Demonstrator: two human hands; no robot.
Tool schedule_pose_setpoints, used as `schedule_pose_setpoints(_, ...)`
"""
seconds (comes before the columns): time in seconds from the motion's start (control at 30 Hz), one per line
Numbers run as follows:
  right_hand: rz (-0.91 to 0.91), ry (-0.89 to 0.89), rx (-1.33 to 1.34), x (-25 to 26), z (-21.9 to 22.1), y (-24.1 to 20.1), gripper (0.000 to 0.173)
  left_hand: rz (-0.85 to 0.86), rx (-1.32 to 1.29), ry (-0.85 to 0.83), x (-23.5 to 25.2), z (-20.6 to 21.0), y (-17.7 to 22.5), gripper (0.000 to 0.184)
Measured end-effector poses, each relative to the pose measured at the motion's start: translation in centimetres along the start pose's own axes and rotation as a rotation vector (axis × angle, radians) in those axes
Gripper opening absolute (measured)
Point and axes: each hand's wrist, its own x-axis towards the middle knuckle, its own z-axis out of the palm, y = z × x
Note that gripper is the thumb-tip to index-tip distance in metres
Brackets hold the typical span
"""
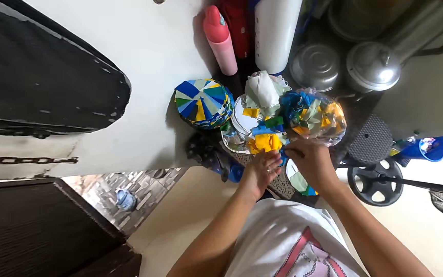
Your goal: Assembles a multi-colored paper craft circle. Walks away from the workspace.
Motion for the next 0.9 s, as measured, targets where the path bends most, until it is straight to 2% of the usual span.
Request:
schedule_pose_setpoints(0.1, -0.075, -0.056, 0.018, -2.4, 0.0, 0.5, 0.026, -0.123, -0.192, -0.197, -0.7, -0.3, -0.4, 0.073)
schedule_pose_setpoints(0.17, 0.008, 0.052, 0.111, -3.5, -0.8, 2.1, 0.027, -0.165, -0.221, -0.272, -1.4, -0.5, -0.6, 0.077)
schedule_pose_setpoints(0.23, 0.180, 0.122, 0.222, -4.1, -1.5, 4.5, 0.027, -0.178, -0.202, -0.352, -1.7, -0.5, -0.8, 0.083)
schedule_pose_setpoints(0.37, 0.500, -0.040, 0.714, -5.7, -0.9, 7.0, 0.033, -0.161, -0.197, -0.482, -1.7, -0.4, -1.8, 0.083)
schedule_pose_setpoints(0.53, 0.526, -0.152, 0.956, -7.8, 0.2, 8.3, 0.027, -0.146, -0.092, -0.530, -2.1, 0.0, -3.3, 0.072)
schedule_pose_setpoints(0.6, 0.545, -0.234, 0.988, -8.1, -0.1, 8.5, 0.028, -0.136, -0.053, -0.534, -2.4, 0.2, -4.2, 0.068)
schedule_pose_setpoints(0.67, 0.558, -0.262, 0.970, -8.4, -0.2, 8.2, 0.019, -0.141, -0.046, -0.508, -2.4, 0.3, -5.2, 0.064)
schedule_pose_setpoints(0.73, 0.540, -0.204, 0.904, -8.6, 0.0, 8.3, 0.007, -0.176, -0.078, -0.469, -2.3, 0.1, -6.3, 0.061)
schedule_pose_setpoints(0.8, 0.474, -0.137, 0.784, -9.0, 0.3, 9.0, 0.006, -0.224, -0.122, -0.459, -2.0, -0.7, -7.6, 0.059)
schedule_pose_setpoints(0.9, 0.396, -0.148, 0.629, -9.6, 0.0, 10.1, 0.008, -0.280, -0.125, -0.422, -1.9, -1.8, -9.6, 0.055)
